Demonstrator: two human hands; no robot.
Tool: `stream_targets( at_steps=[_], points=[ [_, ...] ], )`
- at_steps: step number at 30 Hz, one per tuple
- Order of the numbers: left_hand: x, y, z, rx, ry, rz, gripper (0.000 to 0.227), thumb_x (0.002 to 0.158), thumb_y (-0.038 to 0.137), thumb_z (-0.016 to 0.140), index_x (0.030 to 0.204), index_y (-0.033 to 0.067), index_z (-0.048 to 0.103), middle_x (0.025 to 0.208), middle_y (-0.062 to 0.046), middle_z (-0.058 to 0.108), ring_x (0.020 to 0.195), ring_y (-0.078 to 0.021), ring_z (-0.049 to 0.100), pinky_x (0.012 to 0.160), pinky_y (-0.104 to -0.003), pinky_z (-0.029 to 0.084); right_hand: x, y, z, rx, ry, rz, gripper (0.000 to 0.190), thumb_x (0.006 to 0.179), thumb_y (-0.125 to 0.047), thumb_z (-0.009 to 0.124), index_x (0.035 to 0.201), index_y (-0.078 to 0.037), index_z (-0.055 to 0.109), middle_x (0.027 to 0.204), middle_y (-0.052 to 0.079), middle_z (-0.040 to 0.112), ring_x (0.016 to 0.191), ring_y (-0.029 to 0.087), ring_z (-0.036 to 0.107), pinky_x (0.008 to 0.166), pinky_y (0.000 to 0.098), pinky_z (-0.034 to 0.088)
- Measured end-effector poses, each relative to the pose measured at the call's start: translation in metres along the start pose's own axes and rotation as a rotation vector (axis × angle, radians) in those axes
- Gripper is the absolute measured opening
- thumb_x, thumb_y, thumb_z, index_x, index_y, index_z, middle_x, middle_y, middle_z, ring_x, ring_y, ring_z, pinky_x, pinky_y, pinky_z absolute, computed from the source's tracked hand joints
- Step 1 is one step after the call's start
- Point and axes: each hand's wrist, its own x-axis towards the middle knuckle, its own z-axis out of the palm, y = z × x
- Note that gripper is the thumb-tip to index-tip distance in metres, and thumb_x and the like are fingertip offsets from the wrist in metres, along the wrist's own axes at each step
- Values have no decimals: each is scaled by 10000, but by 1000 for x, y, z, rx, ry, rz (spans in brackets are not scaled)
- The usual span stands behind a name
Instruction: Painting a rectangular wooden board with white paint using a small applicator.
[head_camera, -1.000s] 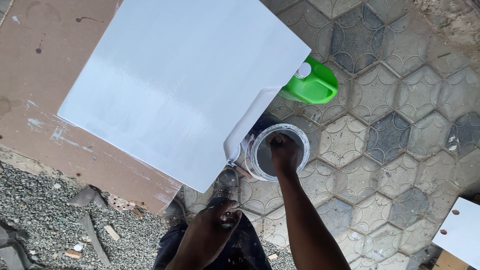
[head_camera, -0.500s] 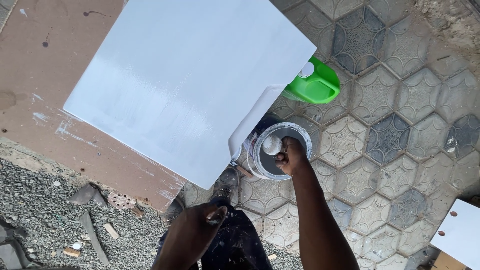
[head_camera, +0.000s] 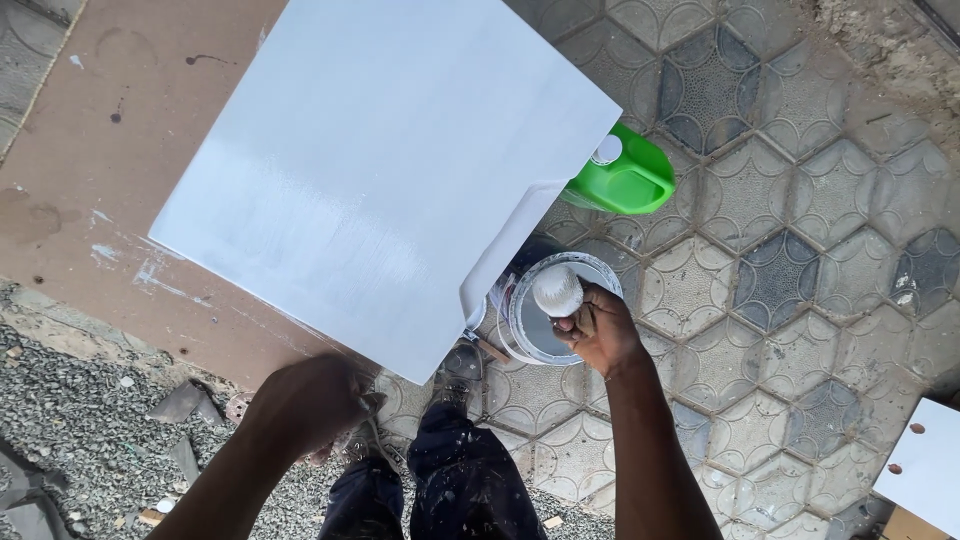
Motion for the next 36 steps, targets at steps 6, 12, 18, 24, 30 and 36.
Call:
stream_targets(
  at_steps=[6, 12, 18, 24, 30, 36],
  points=[
    [1, -4, 2, 4, 46, -11, 339, 955, 447, 670, 791, 180, 800, 665, 17, 745, 622, -112, 694, 732, -328, 592, -46, -33, 69, -49, -33, -495, 470, 812, -163, 590, 1280, -182, 628, 1255, 73, 646, 1062, 260, 567, 740, 423, 471],
    [-11, 2, -8, -42, 27, -36, 228, 939, 388, 662, 960, 246, 840, 852, 46, 828, 699, -106, 748, 791, -319, 605, -40, -43, 116, 35, -158, -657, 248, 940, -73, 651, 1182, -108, 607, 876, 7, 577, 716, 103, 470, 624, 285, 362],
    [-14, -2, -12, -26, 40, -41, 272, 910, 367, 593, 834, 243, 823, 821, 25, 792, 755, -161, 716, 818, -348, 577, -20, -38, 141, -463, 353, -1001, 180, 964, -148, 681, 1128, -99, 625, 953, 14, 641, 722, 47, 503, 580, 186, 431],
    [-13, -8, -9, -74, 48, 19, 331, 972, 378, 598, 778, 212, 809, 687, 42, 757, 558, -90, 640, 750, -309, 599, -53, -35, 183, -1529, 423, -1245, 186, 941, -47, 577, 1070, -85, 706, 959, 107, 716, 902, 339, 621, 843, 462, 466],
    [-7, -16, -5, -68, 67, 52, 369, 867, 260, 528, 520, 192, 426, 512, 31, 440, 529, -129, 419, 612, -302, 461, -88, -42, 199, -1605, 242, -1042, 225, 933, -168, 584, 1031, -77, 766, 927, 88, 788, 833, 261, 691, 780, 410, 535],
    [-13, -13, -12, -46, 42, 34, 341, 876, 270, 510, 550, 170, 525, 584, -2, 575, 591, -156, 521, 672, -324, 503, -45, -83, 201, -1506, 510, -935, 233, 884, -199, 589, 987, -69, 754, 983, 97, 775, 915, 272, 720, 818, 411, 524]
  ],
)
